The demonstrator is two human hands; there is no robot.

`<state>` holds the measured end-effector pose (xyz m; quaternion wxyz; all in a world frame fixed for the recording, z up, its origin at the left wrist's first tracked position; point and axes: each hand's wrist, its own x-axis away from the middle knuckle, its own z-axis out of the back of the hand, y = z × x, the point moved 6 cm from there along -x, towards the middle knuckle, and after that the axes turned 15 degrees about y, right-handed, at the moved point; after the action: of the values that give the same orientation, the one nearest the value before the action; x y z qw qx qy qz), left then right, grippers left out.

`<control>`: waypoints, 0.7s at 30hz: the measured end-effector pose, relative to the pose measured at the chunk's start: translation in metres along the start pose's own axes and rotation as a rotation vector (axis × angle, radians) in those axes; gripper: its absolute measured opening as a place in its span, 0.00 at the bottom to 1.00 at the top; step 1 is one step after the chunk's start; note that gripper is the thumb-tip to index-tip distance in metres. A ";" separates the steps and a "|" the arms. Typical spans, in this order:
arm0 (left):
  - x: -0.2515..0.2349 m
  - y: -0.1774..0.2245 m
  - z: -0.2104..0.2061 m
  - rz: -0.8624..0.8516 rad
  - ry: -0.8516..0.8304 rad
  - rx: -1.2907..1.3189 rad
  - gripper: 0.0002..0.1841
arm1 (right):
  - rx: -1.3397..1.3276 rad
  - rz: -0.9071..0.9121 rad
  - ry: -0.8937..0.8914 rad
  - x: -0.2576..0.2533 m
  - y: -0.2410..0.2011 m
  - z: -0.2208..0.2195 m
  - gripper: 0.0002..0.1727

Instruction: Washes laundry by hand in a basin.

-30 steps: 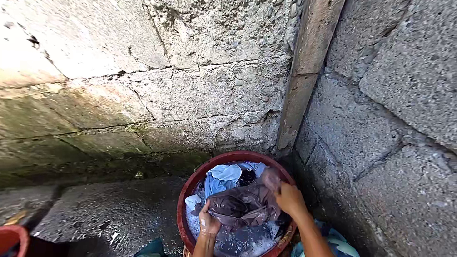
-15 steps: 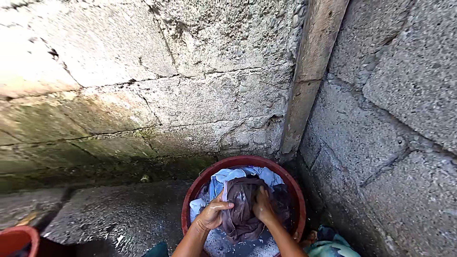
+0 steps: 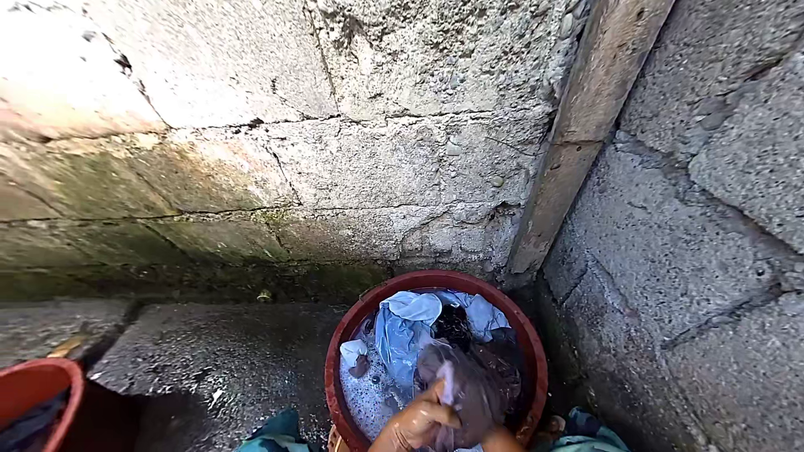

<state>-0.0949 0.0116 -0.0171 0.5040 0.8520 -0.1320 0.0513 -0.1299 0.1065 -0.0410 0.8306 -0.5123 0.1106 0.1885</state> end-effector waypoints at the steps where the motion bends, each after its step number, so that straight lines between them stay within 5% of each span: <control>1: 0.002 -0.009 -0.006 0.026 -0.057 -0.070 0.32 | 0.144 0.040 0.041 0.008 -0.017 0.015 0.19; 4: 0.000 -0.026 -0.004 0.054 -0.039 -0.087 0.33 | 0.252 -0.206 -0.073 0.008 -0.025 0.019 0.18; 7: -0.017 -0.013 0.019 -0.026 0.206 -0.029 0.26 | 0.117 -0.173 -0.236 -0.018 0.015 -0.019 0.22; 9: -0.033 0.006 0.049 -0.087 0.447 0.039 0.25 | 0.009 -0.451 -0.316 -0.026 0.017 -0.034 0.19; 11: -0.046 0.022 0.091 -0.114 0.675 0.102 0.26 | -0.395 -0.912 -0.054 -0.013 0.033 -0.041 0.21; 13: -0.052 0.032 0.136 -0.131 0.851 0.163 0.22 | -0.531 -1.072 0.181 -0.031 0.025 -0.020 0.18; 18: -0.042 0.038 0.194 -0.168 0.886 0.120 0.20 | -0.596 -0.739 0.443 -0.089 0.023 0.063 0.06; 21: -0.046 0.039 0.171 -0.264 0.871 -0.035 0.26 | -0.158 -0.564 0.531 -0.097 0.034 0.089 0.07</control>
<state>-0.1573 -0.1477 -0.0781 0.5291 0.7518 0.2012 0.3381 -0.2330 0.1805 0.0089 0.7501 -0.6160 0.1616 -0.1784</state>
